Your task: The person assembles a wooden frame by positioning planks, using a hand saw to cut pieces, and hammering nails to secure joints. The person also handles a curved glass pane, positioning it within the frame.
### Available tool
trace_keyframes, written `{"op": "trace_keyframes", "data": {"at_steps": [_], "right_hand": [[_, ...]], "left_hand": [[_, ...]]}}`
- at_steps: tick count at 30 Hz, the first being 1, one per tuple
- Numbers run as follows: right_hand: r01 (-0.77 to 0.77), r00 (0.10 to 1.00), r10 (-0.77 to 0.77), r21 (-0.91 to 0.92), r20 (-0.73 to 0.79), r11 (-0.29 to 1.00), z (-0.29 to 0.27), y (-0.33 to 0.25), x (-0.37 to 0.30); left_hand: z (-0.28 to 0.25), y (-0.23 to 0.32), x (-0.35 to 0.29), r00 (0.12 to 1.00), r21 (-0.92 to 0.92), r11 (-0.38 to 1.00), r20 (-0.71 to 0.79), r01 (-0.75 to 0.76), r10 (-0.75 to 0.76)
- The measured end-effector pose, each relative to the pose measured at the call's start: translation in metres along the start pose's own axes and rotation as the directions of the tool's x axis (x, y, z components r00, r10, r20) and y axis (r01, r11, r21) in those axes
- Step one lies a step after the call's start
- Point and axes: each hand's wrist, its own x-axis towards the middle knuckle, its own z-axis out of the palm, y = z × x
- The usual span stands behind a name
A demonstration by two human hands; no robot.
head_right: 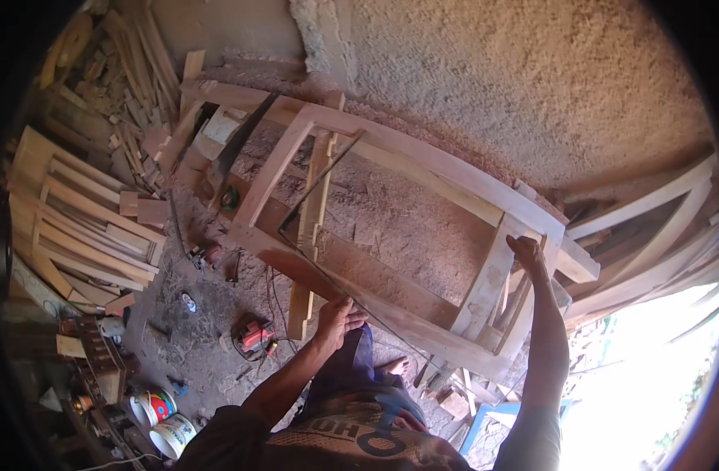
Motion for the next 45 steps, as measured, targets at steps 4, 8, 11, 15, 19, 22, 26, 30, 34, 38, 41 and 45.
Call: {"op": "trace_keyframes", "data": {"at_steps": [4,8,11,15,19,22,26,30,34,38,41,45], "right_hand": [[-0.116,0.993,0.115,-0.082,-0.016,0.99,0.004,0.006,0.002],[-0.085,0.995,0.091,-0.163,0.029,0.983,0.007,0.019,0.006],[-0.001,0.998,0.01,-0.155,0.055,0.988,0.018,0.022,0.01],[-0.032,0.999,0.03,-0.291,-0.012,0.956,0.035,0.022,0.012],[-0.021,0.998,0.011,-0.18,-0.057,0.983,0.033,0.023,-0.005],[-0.009,0.999,0.003,-0.161,-0.04,0.987,0.026,0.022,-0.017],[-0.012,0.993,-0.003,-0.127,-0.117,0.992,0.017,0.022,-0.025],[0.007,0.992,-0.012,-0.047,-0.123,0.999,0.011,0.023,-0.023],[-0.134,0.989,0.127,-0.087,-0.074,0.987,0.009,0.023,-0.016],[-0.043,0.992,0.029,-0.117,-0.12,0.992,0.015,0.025,-0.015],[-0.065,0.985,0.052,-0.079,-0.164,0.995,0.021,0.032,-0.013],[-0.01,0.998,-0.008,-0.277,-0.064,0.961,0.027,0.042,0.001]], "left_hand": [[-0.002,-0.005,0.002,1.0,0.02,1.0,0.003,-0.006,0.006],[-0.001,-0.011,-0.008,0.998,0.015,1.0,0.055,-0.001,0.0],[0.0,-0.011,-0.019,0.997,-0.045,0.996,-0.021,0.073,-0.074],[0.001,-0.007,-0.027,0.998,-0.04,0.997,-0.03,0.062,-0.063],[0.0,-0.008,-0.031,1.0,-0.044,0.999,0.025,-0.004,0.005],[0.0,-0.01,-0.033,1.0,-0.007,1.0,-0.012,0.013,-0.013],[0.006,-0.009,-0.026,1.0,0.012,1.0,-0.008,0.008,-0.008],[0.014,0.001,-0.014,1.0,0.041,0.999,-0.005,-0.029,0.029],[0.017,0.015,0.004,0.999,0.086,0.996,-0.024,-0.024,0.026],[0.009,0.026,0.018,1.0,0.078,0.997,-0.001,-0.018,0.018],[0.007,0.032,0.029,1.0,0.093,0.996,0.014,-0.008,0.007],[0.006,0.039,0.031,1.0,0.1,0.995,-0.014,0.015,-0.013]]}}
